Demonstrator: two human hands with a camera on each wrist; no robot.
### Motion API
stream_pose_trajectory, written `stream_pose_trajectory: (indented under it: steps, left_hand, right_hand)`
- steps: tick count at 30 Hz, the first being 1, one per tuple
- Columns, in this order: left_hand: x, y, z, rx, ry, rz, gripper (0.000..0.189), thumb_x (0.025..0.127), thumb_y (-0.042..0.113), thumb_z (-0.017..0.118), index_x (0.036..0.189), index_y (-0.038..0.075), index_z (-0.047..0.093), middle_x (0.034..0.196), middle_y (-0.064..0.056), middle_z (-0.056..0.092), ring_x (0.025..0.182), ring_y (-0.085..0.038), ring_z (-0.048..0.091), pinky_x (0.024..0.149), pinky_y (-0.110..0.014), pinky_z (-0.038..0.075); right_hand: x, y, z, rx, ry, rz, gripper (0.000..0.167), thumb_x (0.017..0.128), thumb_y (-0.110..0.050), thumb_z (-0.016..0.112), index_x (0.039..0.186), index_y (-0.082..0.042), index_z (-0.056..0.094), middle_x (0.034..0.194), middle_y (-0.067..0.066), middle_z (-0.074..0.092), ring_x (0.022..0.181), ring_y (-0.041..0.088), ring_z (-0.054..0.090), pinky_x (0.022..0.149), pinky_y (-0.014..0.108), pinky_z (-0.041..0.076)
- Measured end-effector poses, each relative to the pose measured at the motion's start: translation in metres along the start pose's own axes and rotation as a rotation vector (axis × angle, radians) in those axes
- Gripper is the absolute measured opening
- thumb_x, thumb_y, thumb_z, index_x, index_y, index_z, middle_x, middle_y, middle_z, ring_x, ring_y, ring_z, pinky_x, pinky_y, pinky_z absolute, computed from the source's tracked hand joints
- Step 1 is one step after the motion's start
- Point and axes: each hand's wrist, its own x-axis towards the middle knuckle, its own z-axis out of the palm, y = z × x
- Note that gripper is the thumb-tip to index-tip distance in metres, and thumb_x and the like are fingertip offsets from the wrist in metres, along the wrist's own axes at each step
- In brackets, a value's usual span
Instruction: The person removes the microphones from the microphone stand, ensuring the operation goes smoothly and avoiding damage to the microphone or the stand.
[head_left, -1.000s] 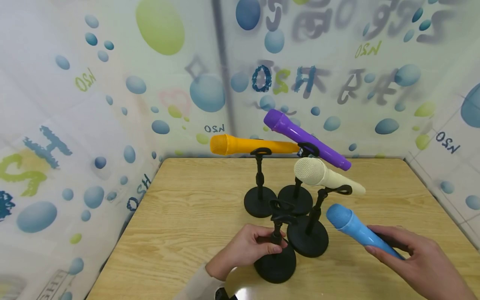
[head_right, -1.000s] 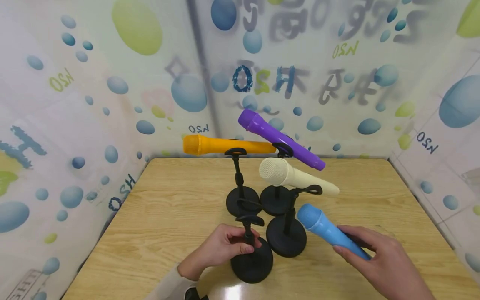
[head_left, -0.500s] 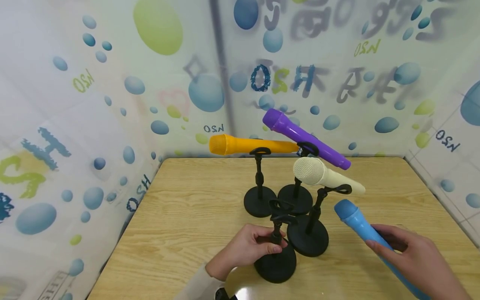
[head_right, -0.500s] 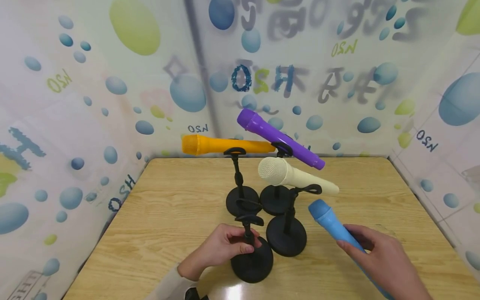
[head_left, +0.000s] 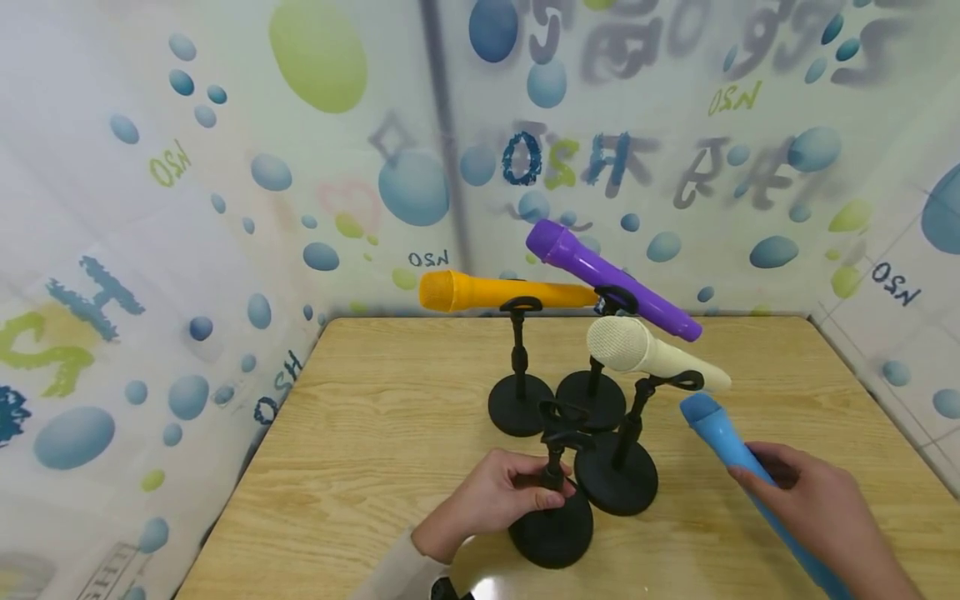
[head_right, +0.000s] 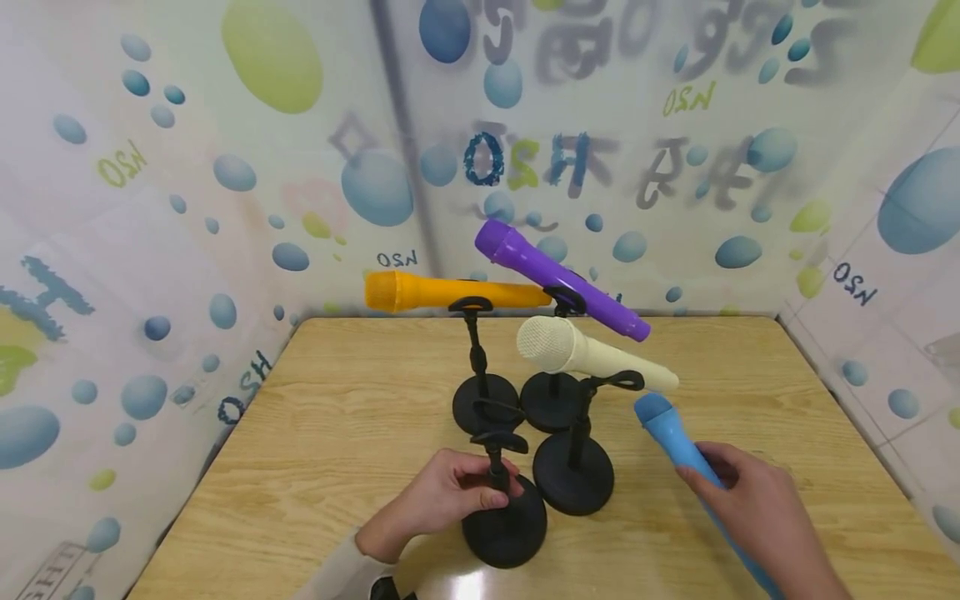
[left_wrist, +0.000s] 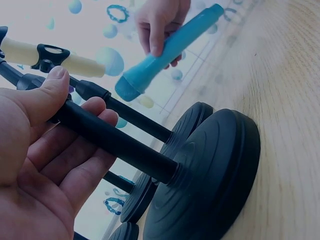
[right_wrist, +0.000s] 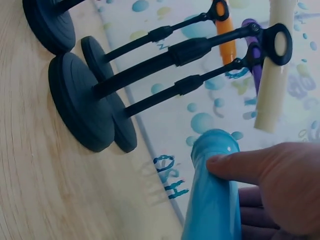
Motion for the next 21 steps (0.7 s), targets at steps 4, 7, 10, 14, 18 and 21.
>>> stream_pose_trajectory:
  steps: [4, 7, 10, 14, 18, 21]
  left_hand:
    - [0.000, 0.000, 0.000, -0.002, -0.001, 0.002, 0.035, 0.100, 0.004, 0.075, 0.130, -0.013, 0.069, 0.117, -0.032, 0.077, 0.102, 0.000, 0.077, 0.089, -0.021, 0.062]
    - [-0.001, 0.000, 0.000, -0.005, -0.002, 0.004, 0.035, 0.100, 0.004, 0.075, 0.130, -0.013, 0.069, 0.117, -0.033, 0.076, 0.101, 0.001, 0.077, 0.088, -0.021, 0.062]
    - [-0.001, 0.000, 0.000, -0.007, -0.005, 0.004, 0.035, 0.100, 0.003, 0.075, 0.131, -0.014, 0.069, 0.117, -0.034, 0.076, 0.101, 0.002, 0.076, 0.088, -0.021, 0.063]
    - [-0.001, 0.000, 0.000, -0.005, -0.006, -0.004, 0.034, 0.101, 0.002, 0.074, 0.131, -0.013, 0.069, 0.117, -0.033, 0.076, 0.100, 0.005, 0.075, 0.088, -0.020, 0.062]
    - [-0.002, -0.001, 0.000, 0.002, -0.002, -0.007, 0.034, 0.101, 0.003, 0.074, 0.131, -0.012, 0.069, 0.117, -0.032, 0.077, 0.100, 0.004, 0.076, 0.088, -0.020, 0.062]
    - [-0.002, -0.001, -0.001, 0.006, -0.001, -0.006, 0.035, 0.102, 0.004, 0.074, 0.132, -0.012, 0.069, 0.118, -0.031, 0.077, 0.101, 0.002, 0.076, 0.089, -0.020, 0.062]
  right_hand:
    - [0.006, 0.002, 0.003, -0.013, 0.013, 0.016, 0.063, 0.102, -0.041, 0.077, 0.133, 0.013, 0.066, 0.123, 0.035, 0.073, 0.101, 0.048, 0.075, 0.078, 0.056, 0.062]
    - [0.011, 0.003, 0.006, -0.019, 0.015, 0.033, 0.064, 0.102, -0.042, 0.076, 0.133, 0.013, 0.066, 0.122, 0.035, 0.073, 0.102, 0.048, 0.075, 0.077, 0.056, 0.062]
    - [0.015, 0.003, 0.008, -0.019, 0.000, 0.049, 0.066, 0.102, -0.044, 0.074, 0.134, 0.013, 0.065, 0.123, 0.034, 0.073, 0.103, 0.048, 0.075, 0.076, 0.054, 0.061]
    - [0.019, 0.004, 0.012, -0.025, -0.012, 0.058, 0.066, 0.103, -0.045, 0.073, 0.133, 0.013, 0.066, 0.118, 0.032, 0.075, 0.097, 0.044, 0.075, 0.071, 0.048, 0.060]
    - [0.023, 0.003, 0.015, -0.033, -0.005, 0.064, 0.061, 0.102, -0.042, 0.074, 0.130, 0.012, 0.068, 0.108, 0.029, 0.077, 0.091, 0.038, 0.074, 0.066, 0.041, 0.056]
    - [0.025, 0.003, 0.018, -0.039, -0.006, 0.073, 0.061, 0.102, -0.042, 0.075, 0.128, 0.013, 0.068, 0.106, 0.029, 0.077, 0.089, 0.037, 0.074, 0.065, 0.041, 0.055]
